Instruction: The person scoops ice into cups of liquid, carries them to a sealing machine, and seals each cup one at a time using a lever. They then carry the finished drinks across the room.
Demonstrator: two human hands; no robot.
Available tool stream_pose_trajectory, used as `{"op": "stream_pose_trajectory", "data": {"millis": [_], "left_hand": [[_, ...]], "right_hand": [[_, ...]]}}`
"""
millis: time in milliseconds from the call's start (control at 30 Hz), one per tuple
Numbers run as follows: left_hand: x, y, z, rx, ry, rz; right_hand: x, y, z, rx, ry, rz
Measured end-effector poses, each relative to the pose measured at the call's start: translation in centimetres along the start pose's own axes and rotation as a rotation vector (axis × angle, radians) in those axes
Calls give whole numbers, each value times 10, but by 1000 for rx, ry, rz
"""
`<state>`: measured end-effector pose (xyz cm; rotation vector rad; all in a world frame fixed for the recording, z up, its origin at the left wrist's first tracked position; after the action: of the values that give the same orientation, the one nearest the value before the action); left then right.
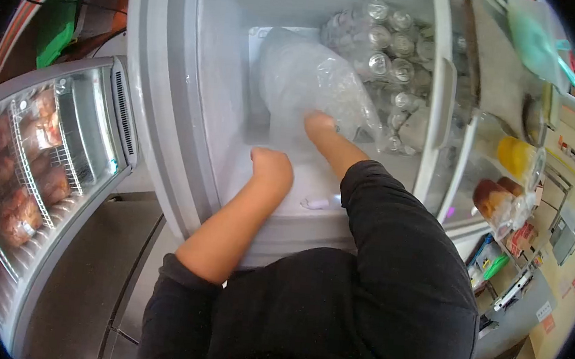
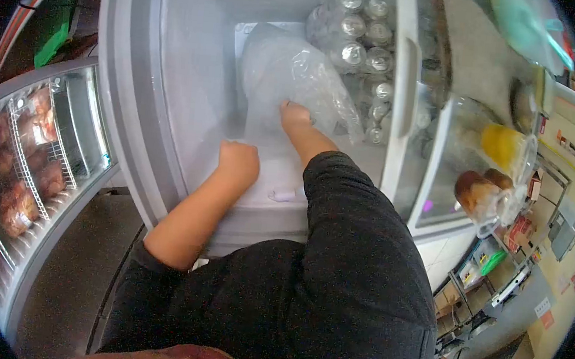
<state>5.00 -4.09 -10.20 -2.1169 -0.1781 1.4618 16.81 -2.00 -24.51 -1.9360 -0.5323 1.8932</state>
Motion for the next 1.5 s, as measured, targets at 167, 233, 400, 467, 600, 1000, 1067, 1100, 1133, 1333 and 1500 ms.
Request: {"op": "stream_pose_trajectory", "data": {"millis": [167,233,400,467,600,1000,1067,1100,1133,1333,1500], "left_hand": [[-20,-19,-23,86,63,104],[-20,-21,-24,61,38,229],[-21,-27,-20,47,47,148],[-24,-26,-21,46,40,169],[-25,-32,-23,33,52,175],[-164,-147,90,-1217,369,-991],[-173,-131,124,-1309,200,-1068],[-175,-131,131,-941,122,-1145],[-175,-132,133,-563,38,-1219],[-153,-122,114,-667,-35,-1172],[-160,-126,107,-759,-48,-1123]], "right_hand": [[38,36,-2,-14,-258,86],[26,25,-2,-64,-322,141],[30,74,22,-53,-238,-91],[37,94,24,23,-306,-92],[34,72,4,310,-414,54],[-156,-91,-32,698,-288,187],[-200,-108,-51,689,-325,36],[-233,-117,-69,792,-291,25],[-273,-132,-78,902,-272,22],[-431,-120,-186,1458,210,-464],[-468,-97,-257,771,613,-911]]}}
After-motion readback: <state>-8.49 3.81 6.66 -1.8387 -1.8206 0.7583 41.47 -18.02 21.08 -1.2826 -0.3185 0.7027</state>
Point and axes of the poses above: each hand's wrist, its own x-axis towards the middle knuckle, its own y-axis out of the palm, z = x × y, the point moved 5 cm from there along x, towards the middle knuckle, and after that the axes turned 10 degrees about -x, right-handed, at the moved point
